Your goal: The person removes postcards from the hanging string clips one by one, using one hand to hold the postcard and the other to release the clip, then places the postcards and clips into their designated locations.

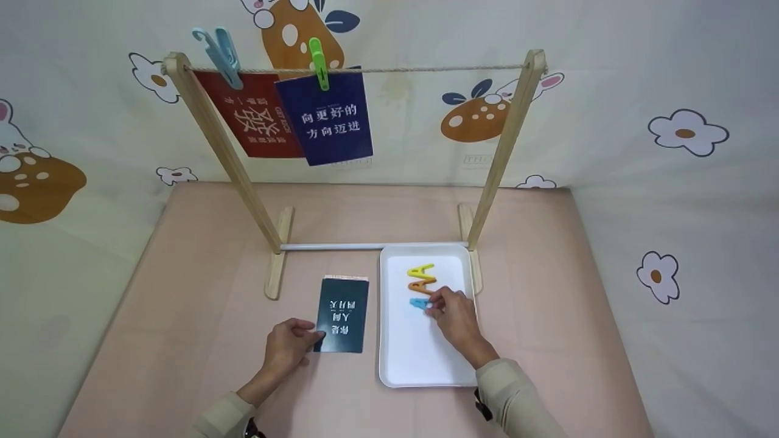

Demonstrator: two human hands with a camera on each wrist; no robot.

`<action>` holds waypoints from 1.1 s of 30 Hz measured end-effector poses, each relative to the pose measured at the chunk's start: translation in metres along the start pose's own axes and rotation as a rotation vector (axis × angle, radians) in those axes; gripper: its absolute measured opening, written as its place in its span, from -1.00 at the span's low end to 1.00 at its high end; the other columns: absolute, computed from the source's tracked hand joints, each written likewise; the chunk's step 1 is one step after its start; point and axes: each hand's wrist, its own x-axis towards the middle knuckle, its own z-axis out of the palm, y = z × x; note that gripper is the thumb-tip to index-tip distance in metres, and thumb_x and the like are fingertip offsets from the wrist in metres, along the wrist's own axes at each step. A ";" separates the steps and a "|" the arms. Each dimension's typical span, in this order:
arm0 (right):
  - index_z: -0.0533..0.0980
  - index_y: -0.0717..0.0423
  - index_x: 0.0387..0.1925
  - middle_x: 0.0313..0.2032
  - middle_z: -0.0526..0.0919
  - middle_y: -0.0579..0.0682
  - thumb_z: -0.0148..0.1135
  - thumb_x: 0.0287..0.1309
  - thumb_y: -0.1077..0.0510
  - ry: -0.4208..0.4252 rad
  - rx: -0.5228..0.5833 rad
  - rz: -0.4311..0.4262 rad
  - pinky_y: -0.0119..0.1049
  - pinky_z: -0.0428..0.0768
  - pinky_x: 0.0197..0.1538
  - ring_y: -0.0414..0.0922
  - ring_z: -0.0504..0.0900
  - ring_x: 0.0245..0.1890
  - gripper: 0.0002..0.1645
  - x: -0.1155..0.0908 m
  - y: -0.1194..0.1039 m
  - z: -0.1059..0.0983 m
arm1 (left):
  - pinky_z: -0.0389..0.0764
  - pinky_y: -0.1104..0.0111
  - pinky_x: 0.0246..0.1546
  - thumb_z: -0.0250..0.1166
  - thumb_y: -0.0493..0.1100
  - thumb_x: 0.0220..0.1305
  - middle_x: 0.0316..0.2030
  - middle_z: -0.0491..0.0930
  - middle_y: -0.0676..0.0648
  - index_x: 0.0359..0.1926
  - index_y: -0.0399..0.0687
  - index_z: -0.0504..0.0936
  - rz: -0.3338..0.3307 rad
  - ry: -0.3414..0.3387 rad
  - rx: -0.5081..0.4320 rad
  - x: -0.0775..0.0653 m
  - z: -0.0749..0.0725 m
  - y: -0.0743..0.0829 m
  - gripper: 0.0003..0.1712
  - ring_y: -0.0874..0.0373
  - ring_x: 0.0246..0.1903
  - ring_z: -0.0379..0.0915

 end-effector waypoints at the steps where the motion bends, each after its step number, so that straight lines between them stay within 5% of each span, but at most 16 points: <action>1: 0.52 0.06 -0.34 -0.41 0.59 -0.07 0.39 -0.10 0.21 -0.002 0.000 -0.005 -0.38 0.41 -0.26 -0.16 0.47 -0.33 -0.77 0.000 0.000 0.000 | 0.51 0.47 -0.75 0.39 -0.22 -0.03 -0.50 0.60 -0.08 -0.29 -0.21 0.58 -0.002 -0.002 -0.002 0.000 0.000 0.000 -0.75 0.19 -0.64 0.50; 14: 0.57 -0.01 -0.44 -0.41 0.58 -0.13 0.39 -0.10 0.20 -0.018 0.034 -0.035 -0.41 0.40 -0.25 -0.18 0.43 -0.31 -0.86 -0.002 0.003 0.000 | 0.56 0.44 -0.62 0.33 -0.22 0.03 -0.45 0.62 -0.11 -0.27 -0.24 0.57 -0.009 -0.068 -0.025 -0.001 -0.005 0.001 -0.77 0.17 -0.56 0.53; 22: 0.60 -0.02 -0.45 -0.44 0.64 -0.16 0.41 -0.13 0.18 0.057 -0.040 -0.103 -0.43 0.43 -0.28 -0.21 0.42 -0.36 -0.86 -0.003 -0.004 -0.006 | 0.55 0.42 -0.52 0.28 -0.19 0.10 -0.41 0.58 -0.10 -0.19 -0.22 0.54 0.011 -0.144 -0.010 -0.001 -0.011 0.003 -0.74 0.20 -0.49 0.49; 33: 0.57 -0.03 -0.37 -0.38 0.63 -0.16 0.45 -0.17 0.12 0.271 -0.204 -0.427 -0.35 0.27 -0.31 -0.17 0.47 -0.33 -0.75 -0.011 -0.028 -0.025 | 0.61 0.37 -0.35 0.25 -0.14 0.15 -0.33 0.59 -0.10 -0.18 -0.20 0.55 0.111 -0.169 -0.030 0.000 -0.024 0.017 -0.74 0.15 -0.33 0.51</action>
